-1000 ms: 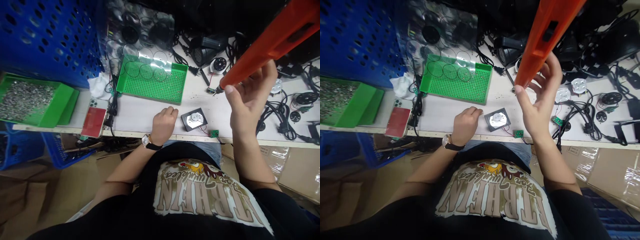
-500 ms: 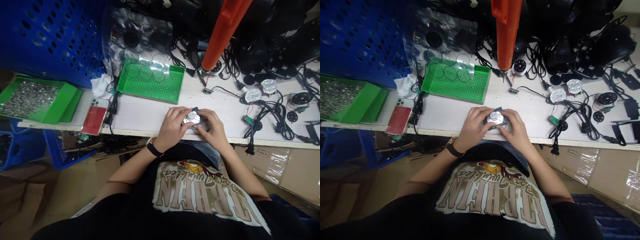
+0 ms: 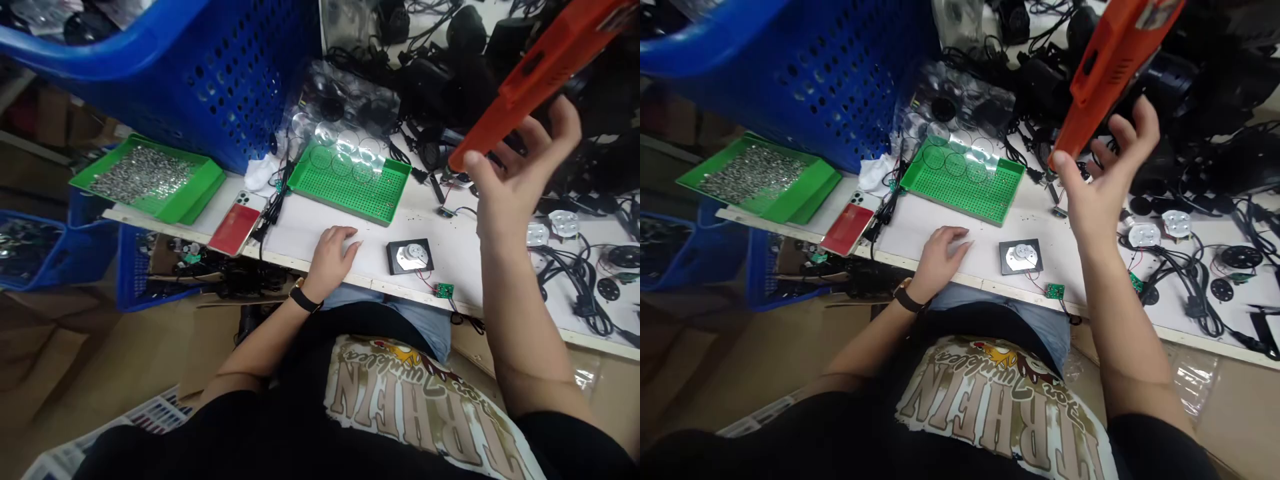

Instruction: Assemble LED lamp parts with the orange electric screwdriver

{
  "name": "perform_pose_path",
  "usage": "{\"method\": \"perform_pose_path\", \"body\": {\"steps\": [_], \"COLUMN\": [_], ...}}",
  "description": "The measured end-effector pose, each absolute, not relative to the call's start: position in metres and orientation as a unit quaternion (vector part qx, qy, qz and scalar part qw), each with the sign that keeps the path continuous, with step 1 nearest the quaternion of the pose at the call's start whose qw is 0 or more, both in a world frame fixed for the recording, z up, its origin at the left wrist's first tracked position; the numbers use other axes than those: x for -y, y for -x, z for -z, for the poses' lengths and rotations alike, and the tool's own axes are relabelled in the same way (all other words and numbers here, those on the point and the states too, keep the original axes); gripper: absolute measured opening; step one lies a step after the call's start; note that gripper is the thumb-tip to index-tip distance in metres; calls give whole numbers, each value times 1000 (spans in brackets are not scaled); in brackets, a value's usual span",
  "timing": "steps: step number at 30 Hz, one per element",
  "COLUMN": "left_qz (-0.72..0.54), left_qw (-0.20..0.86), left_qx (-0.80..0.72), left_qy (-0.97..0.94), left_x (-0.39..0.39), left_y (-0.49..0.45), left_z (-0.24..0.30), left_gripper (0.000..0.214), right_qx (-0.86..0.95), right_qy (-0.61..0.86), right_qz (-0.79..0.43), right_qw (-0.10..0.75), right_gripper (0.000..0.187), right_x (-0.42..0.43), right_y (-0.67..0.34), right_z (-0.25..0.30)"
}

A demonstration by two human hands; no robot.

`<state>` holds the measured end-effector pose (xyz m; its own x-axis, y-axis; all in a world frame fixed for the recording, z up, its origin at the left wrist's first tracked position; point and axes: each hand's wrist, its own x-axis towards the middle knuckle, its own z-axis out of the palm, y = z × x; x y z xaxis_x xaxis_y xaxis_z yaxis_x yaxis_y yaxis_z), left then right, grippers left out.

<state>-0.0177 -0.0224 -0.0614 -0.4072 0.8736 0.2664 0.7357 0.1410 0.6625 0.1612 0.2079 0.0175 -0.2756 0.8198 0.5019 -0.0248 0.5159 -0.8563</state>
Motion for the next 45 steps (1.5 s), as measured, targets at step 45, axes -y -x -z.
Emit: {"method": "perform_pose_path", "body": {"steps": [45], "left_qz": [-530], "left_qw": [315], "left_qx": [-632], "left_qy": [-471], "left_x": [31], "left_y": [-23], "left_z": [26], "left_gripper": [24], "right_qx": [590], "right_qy": [178], "right_qz": [-513], "right_qw": [597], "right_gripper": [51], "right_x": [-176], "right_y": [-161], "right_z": [-56]}}
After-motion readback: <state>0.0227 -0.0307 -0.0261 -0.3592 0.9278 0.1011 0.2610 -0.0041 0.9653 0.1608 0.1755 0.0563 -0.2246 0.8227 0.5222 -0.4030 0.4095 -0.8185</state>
